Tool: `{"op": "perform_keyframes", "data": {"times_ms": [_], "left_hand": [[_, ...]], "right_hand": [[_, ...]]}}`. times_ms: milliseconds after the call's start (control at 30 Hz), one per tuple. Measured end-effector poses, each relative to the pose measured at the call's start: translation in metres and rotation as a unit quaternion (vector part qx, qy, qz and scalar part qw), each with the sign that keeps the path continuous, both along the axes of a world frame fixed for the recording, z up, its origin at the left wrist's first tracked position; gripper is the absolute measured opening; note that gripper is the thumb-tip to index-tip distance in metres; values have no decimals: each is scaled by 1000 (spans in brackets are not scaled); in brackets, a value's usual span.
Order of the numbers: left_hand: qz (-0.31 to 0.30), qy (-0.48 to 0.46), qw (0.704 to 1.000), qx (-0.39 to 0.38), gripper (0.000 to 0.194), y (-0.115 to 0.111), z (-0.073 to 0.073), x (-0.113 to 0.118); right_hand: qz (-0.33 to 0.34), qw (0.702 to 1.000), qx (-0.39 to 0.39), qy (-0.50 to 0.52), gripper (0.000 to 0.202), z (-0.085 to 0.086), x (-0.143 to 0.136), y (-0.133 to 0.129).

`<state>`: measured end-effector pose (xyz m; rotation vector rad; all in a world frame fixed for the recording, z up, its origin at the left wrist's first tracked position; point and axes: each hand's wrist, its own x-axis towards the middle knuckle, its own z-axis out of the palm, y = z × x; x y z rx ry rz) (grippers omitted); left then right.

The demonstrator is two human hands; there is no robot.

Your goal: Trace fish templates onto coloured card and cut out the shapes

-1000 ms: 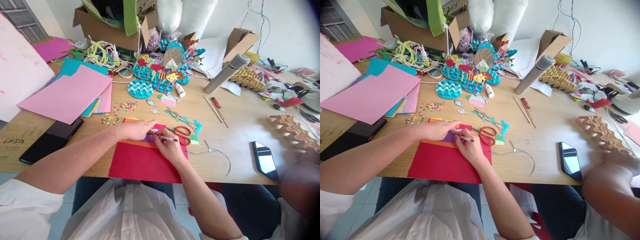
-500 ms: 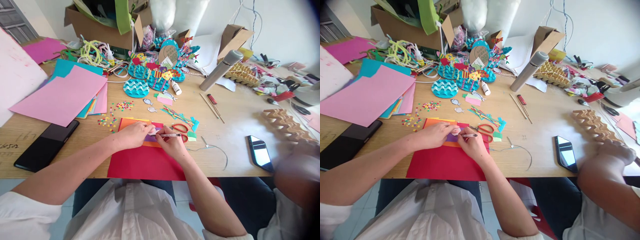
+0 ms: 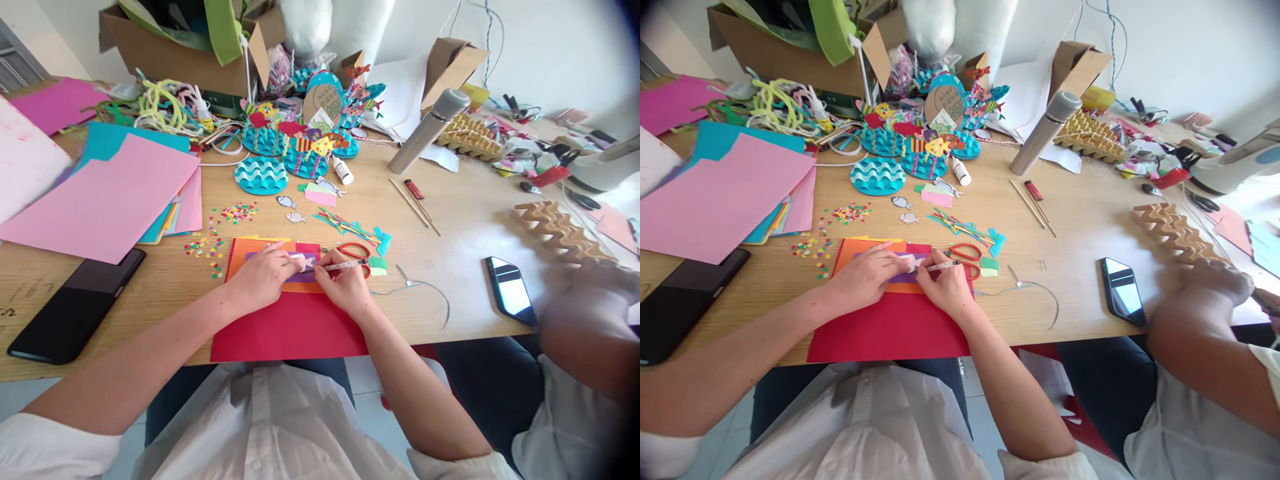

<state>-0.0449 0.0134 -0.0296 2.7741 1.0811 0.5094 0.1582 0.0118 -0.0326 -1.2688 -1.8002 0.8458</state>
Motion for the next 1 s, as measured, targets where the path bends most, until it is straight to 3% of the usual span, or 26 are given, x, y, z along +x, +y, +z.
{"op": "perform_keyframes", "data": {"times_ms": [400,1000], "left_hand": [[-7,2,1000,26,42,-1,-4,0],[-10,11,998,62,36,-1,-5,5]], "right_hand": [[-56,993,-86,59,9,-9,5,8],[-87,993,-76,23,11,-10,5,11]]}}
